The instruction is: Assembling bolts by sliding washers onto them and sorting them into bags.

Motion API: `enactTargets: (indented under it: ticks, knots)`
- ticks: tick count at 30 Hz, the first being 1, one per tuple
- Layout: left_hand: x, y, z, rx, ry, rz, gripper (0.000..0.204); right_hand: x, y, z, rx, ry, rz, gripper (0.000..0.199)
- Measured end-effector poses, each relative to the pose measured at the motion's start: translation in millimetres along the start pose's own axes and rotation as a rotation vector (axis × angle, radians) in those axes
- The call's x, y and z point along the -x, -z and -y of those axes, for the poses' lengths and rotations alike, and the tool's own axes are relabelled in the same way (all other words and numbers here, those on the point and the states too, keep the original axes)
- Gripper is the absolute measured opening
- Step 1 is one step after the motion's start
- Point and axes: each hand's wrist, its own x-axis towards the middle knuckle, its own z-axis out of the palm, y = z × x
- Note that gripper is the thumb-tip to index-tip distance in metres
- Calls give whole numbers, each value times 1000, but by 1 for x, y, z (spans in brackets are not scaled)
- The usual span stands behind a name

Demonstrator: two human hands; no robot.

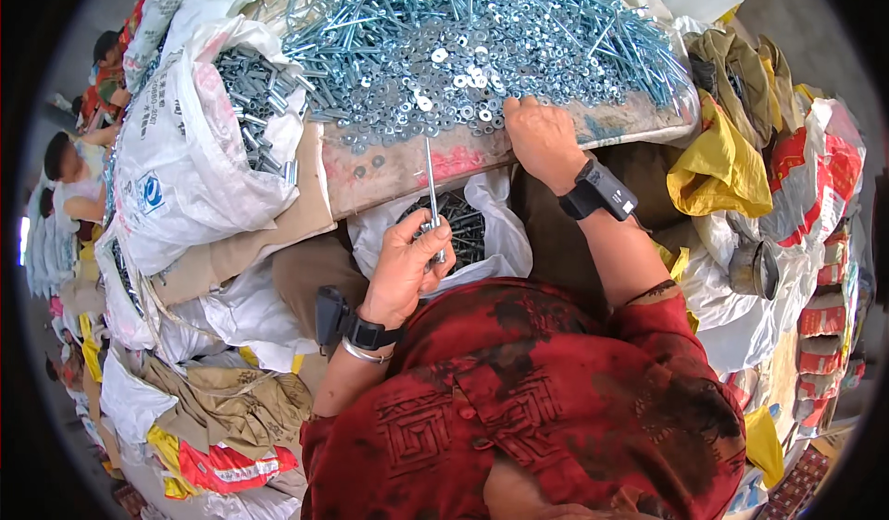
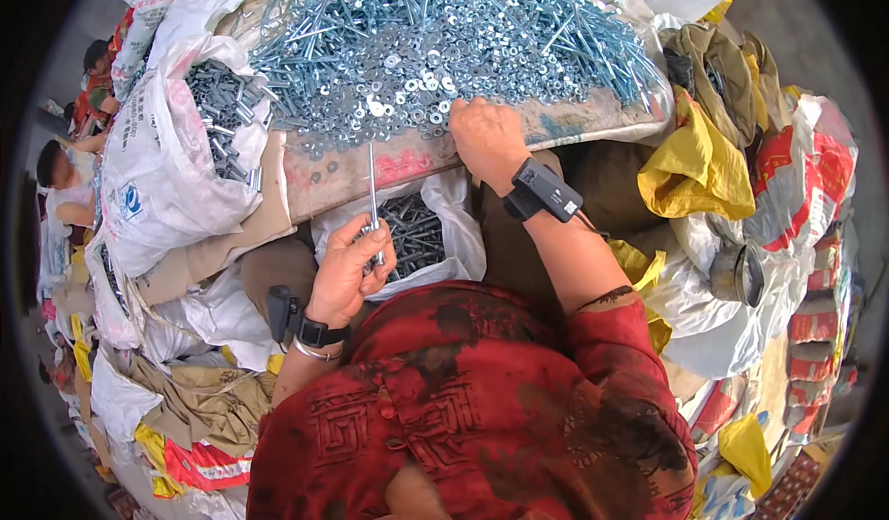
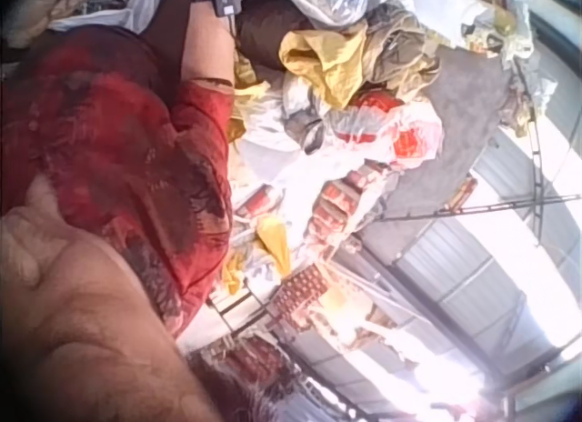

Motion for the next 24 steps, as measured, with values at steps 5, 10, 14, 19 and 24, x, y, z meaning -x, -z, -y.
enactTargets:
  ticks: [5,10,14,19,24]
  knots:
    - [8,4,-8,-180,3,-50,17,-1,0,4,21,-70,14,8]
    - [8,4,1,-326,-14,-99,9,-3,-5,6,-50,-94,-11,8]
    - [13,5,7,-390,-70,-22,9,10,1,0,-438,-89,-160,9]
    - [13,4,16,-762,-348,-11,12,42,65,20,-1559,-92,201,16]
    - [18,-10,5,-1168,-426,-20,17,55,65,14,-1575,-77,248,17]
